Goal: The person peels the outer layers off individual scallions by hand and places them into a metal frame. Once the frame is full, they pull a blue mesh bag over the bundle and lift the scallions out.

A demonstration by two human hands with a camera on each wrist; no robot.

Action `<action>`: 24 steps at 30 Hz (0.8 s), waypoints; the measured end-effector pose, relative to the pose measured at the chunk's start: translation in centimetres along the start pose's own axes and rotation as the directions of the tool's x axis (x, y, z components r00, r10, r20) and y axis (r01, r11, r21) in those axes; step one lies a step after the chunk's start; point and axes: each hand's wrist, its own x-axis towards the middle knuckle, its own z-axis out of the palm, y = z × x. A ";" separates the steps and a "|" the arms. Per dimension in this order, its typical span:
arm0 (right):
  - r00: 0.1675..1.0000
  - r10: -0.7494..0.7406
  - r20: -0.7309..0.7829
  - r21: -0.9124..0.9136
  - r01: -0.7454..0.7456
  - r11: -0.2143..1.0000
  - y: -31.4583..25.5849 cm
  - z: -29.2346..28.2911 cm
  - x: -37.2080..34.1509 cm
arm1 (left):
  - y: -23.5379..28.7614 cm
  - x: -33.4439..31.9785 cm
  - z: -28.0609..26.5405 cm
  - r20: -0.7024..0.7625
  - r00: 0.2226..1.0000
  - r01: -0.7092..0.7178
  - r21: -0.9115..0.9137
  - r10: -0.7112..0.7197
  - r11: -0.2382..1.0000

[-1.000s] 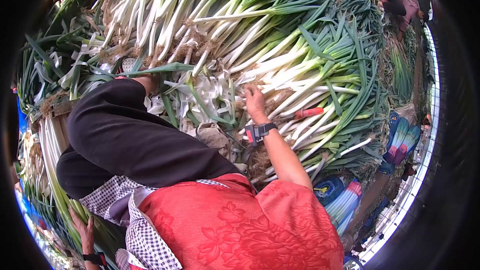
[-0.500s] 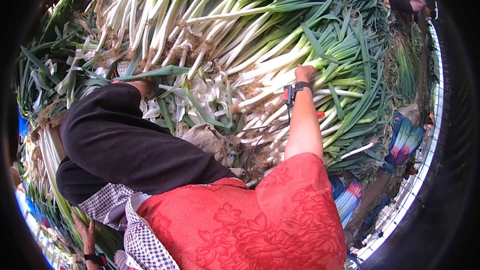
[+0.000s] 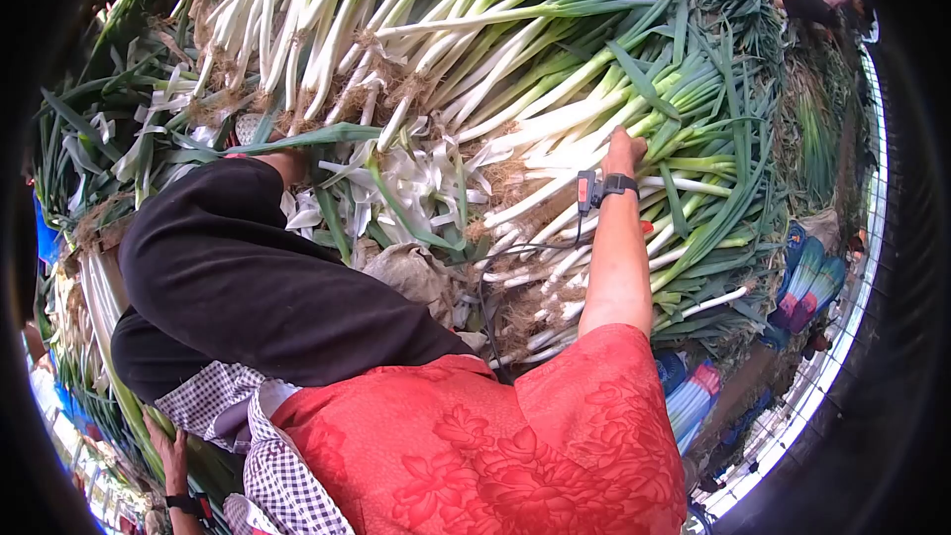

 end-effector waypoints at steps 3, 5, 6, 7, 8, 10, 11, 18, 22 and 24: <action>0.983 0.045 -0.180 0.259 0.003 0.966 -2.5 2.5 -1.8 | -0.2 -0.2 -0.1 0.017 0.999 -0.051 -0.040 0.051 0.998; 0.989 -0.077 -0.125 0.190 0.100 0.977 -4.6 3.8 -3.1 | -0.6 0.1 0.6 -0.018 1.000 -0.022 -0.010 0.021 1.000; 0.987 -0.099 -0.125 0.239 0.127 0.963 -5.8 4.6 -4.0 | -0.6 0.1 0.6 -0.020 1.000 -0.022 -0.027 0.022 0.999; 0.986 -0.101 -0.134 0.282 0.136 0.950 -6.6 5.4 -4.7 | -0.6 0.1 0.5 -0.014 0.999 -0.037 -0.026 0.037 0.999; 0.985 -0.098 -0.143 0.318 0.140 0.938 -7.8 6.1 -5.6 | -0.7 0.3 0.5 0.007 1.000 -0.024 -0.035 0.024 0.999; 0.966 -0.203 -0.157 0.442 0.253 0.860 -9.6 7.8 -7.5 | -1.5 0.7 0.5 0.050 0.998 0.028 -0.010 -0.028 1.000; 0.977 -0.179 -0.113 0.484 0.212 0.849 -11.4 8.5 -9.3 | -1.9 1.2 0.7 0.043 0.999 0.016 -0.009 -0.016 1.000; 0.929 -0.339 0.149 0.634 0.173 0.754 -19.6 18.4 -17.3 | -1.2 1.0 0.1 0.083 0.995 0.057 -0.062 -0.051 0.996; 0.801 -0.457 0.386 0.153 0.433 0.888 -17.8 19.7 -16.9 | -3.4 0.6 1.3 -0.039 0.999 -0.014 -0.033 0.013 0.999; 0.779 -0.493 0.389 0.206 0.448 0.870 -15.5 16.9 -18.2 | -3.3 0.5 1.8 -0.035 0.999 -0.001 -0.034 0.000 0.999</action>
